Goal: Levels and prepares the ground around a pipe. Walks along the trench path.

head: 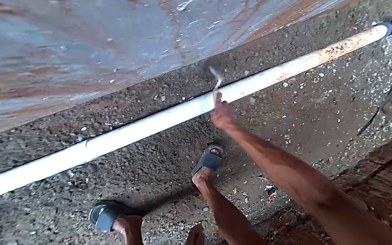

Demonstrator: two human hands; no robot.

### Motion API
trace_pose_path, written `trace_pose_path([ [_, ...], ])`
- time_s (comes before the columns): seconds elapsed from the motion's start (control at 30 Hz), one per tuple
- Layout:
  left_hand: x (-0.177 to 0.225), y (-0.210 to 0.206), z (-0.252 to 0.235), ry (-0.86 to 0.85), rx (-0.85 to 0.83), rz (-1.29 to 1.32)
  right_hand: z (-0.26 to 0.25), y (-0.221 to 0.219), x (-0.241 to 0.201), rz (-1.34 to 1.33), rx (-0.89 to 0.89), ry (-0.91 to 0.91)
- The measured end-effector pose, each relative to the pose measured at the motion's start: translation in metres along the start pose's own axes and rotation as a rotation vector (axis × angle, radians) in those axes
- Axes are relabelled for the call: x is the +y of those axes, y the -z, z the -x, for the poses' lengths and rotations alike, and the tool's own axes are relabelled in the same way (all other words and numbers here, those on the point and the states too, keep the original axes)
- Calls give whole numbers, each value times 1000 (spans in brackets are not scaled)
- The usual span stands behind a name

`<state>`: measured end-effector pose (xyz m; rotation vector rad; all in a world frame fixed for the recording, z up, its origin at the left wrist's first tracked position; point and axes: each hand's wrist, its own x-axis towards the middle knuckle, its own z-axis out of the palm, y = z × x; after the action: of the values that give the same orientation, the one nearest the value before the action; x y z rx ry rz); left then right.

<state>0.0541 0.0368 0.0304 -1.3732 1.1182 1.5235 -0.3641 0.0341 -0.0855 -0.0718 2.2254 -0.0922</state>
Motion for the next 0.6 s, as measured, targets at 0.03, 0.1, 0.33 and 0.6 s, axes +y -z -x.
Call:
trace_pose_path([
  [0.03,29,0,12,54,-7,-1,16,-25,-13,22,-25,56],
  [0.1,85,12,30,204,-44,31,46,-54,-35,80,-153,148],
  [0.33,-36,62,27,-147,126,188,62,-48,-52,-67,-16,50],
  [0.6,-70,100,21,-153,38,230,97,-145,-197,90,-104,-47],
])
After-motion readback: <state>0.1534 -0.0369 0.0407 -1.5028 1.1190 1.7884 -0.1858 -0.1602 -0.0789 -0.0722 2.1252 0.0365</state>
